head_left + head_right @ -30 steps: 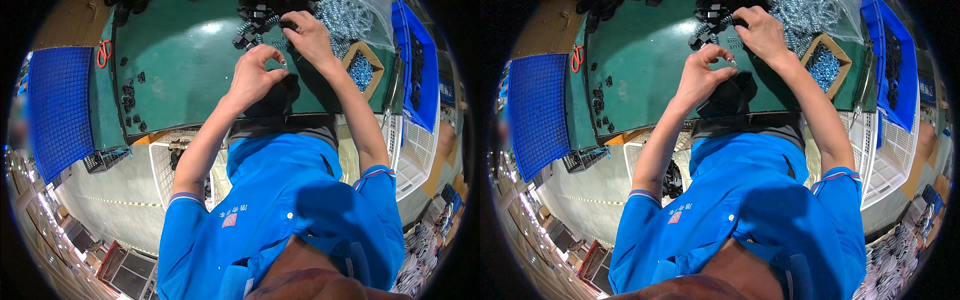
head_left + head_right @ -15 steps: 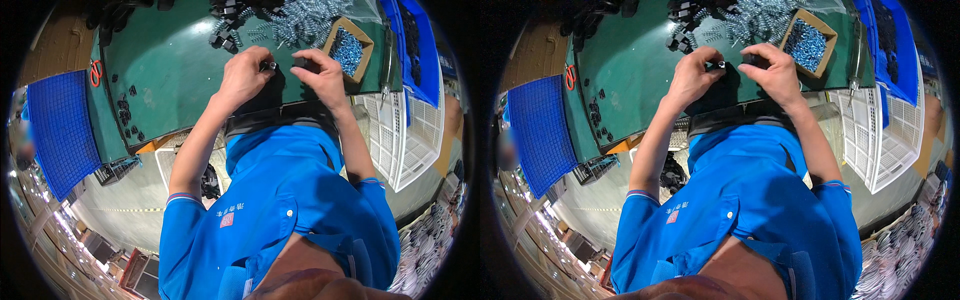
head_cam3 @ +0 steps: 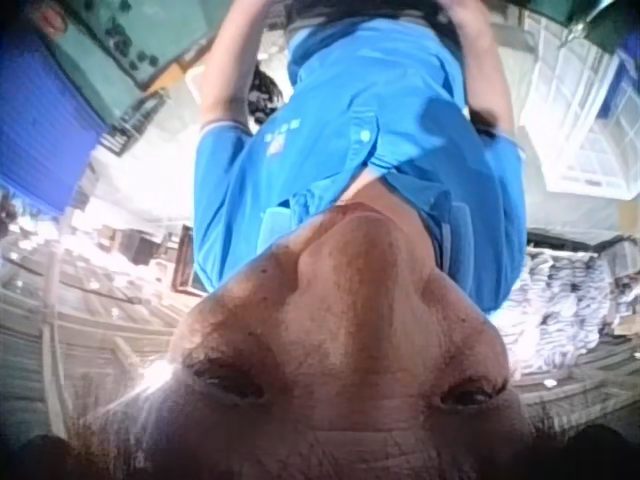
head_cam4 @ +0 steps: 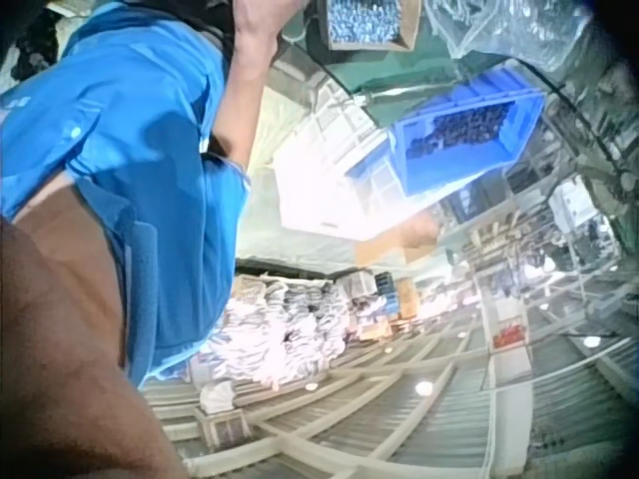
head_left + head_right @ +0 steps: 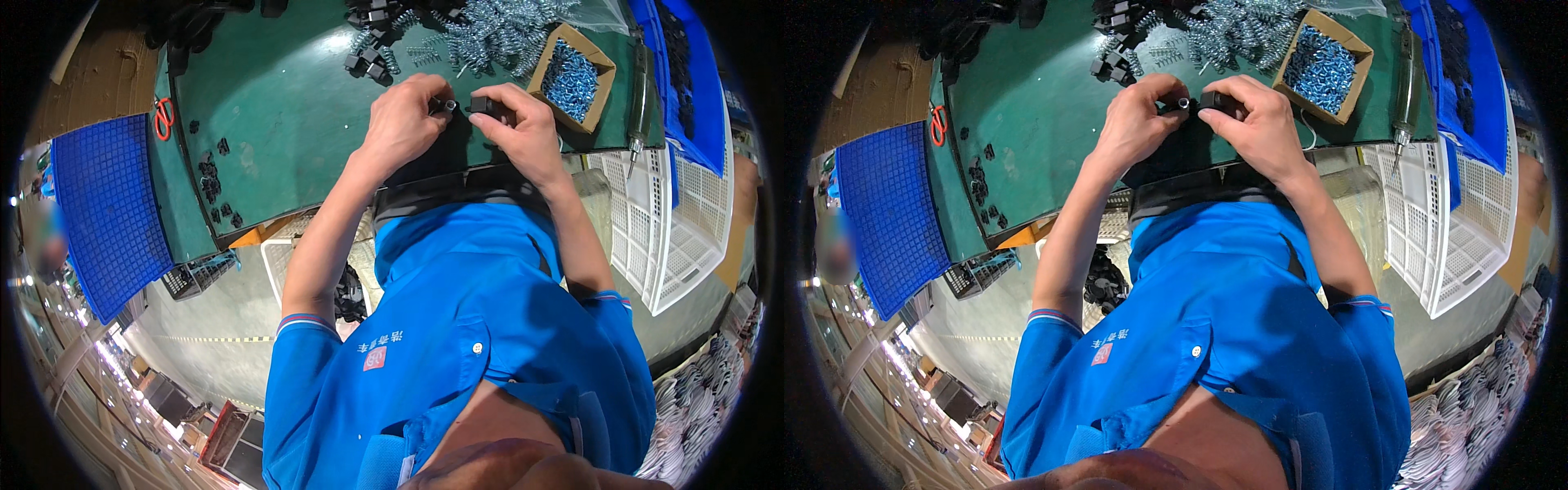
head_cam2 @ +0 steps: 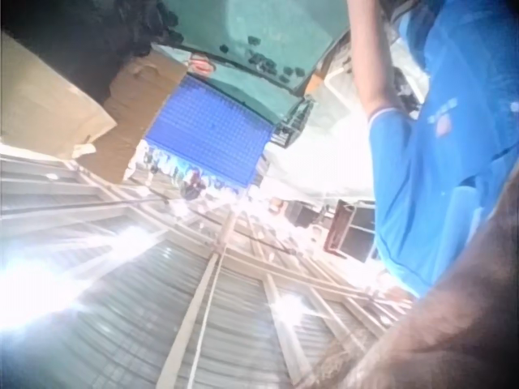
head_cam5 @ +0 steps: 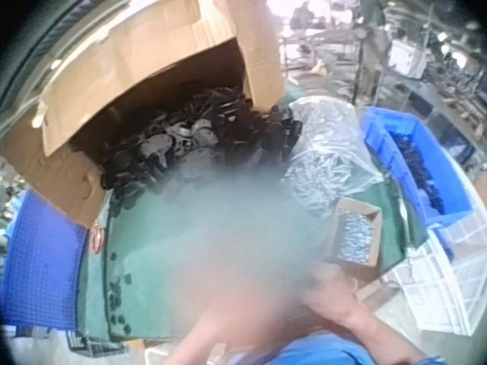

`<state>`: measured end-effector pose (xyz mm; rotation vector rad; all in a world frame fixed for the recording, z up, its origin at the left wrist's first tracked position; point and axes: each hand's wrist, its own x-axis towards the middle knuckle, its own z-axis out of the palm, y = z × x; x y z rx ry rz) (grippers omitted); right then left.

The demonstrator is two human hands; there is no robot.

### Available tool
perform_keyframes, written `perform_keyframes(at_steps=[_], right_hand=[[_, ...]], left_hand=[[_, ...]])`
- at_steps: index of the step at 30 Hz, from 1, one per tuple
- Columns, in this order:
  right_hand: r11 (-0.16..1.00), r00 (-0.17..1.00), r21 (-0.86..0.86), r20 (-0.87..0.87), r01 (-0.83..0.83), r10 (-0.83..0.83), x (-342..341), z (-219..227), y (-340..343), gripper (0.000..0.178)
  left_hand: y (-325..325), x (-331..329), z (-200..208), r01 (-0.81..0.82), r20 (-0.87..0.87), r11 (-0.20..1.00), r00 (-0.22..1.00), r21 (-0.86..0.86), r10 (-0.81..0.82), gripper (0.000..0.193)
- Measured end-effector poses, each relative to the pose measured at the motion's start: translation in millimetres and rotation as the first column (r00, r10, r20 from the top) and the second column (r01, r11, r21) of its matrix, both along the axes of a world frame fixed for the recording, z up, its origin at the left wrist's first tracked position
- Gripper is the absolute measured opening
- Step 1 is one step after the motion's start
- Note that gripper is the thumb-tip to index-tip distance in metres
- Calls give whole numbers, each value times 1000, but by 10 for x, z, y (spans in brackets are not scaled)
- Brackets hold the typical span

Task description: The person assembles small black plastic components by inserting metal springs and fastening them with screws using a power drill. The person repeatedly picks up parts, aligns them, and secures them on a green workbench.

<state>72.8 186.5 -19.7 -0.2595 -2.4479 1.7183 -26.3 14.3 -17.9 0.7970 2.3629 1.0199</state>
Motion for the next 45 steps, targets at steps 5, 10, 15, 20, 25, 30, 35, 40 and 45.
perform_keyframes(at_steps=[5, 10, 15, 20, 25, 30, 35, 40, 45], right_hand=[[999, 1000, -35, -28, -13, 12, -35, 37, -30, 24], [989, 999, 142, -28, -41, 46, -118, -3, -80, 23], [860, 1000, 509, -2, -23, 28, -138, -25, -194, 22], [838, 999, 545, 30, 0, -19, -136, -65, -247, 22], [890, 998, 456, 42, 22, -46, -123, -81, -260, 22], [901, 996, 425, -14, 89, -92, -72, -153, -270, 22], [981, 993, 154, -6, 121, -122, 16, -230, -185, 21], [993, 993, -81, -68, 92, -98, 134, -123, -161, 21], [996, 980, 68, -197, 54, -40, 207, 97, -226, 23]], left_hand=[[9, 19, -18, -5, -38, 1000, 999, 21, 6, 20], [32, 18, -14, 3, -72, 1000, 997, -3, -4, 20], [-17, -32, -74, 46, 94, 986, 994, 160, -61, 37], [-336, -361, -34, 22, 368, 997, 929, 79, -49, 39], [-379, -254, -287, -224, 766, 965, 642, 138, 40, 32], [-334, -88, -163, -459, 891, 883, 436, 98, 129, 32], [-296, 109, -68, -582, 946, 798, 321, 156, 49, 40], [-362, 367, -310, -755, 923, 647, -167, 107, -348, 48], [-196, 769, -126, -753, 943, 583, 157, 306, -294, 44]])
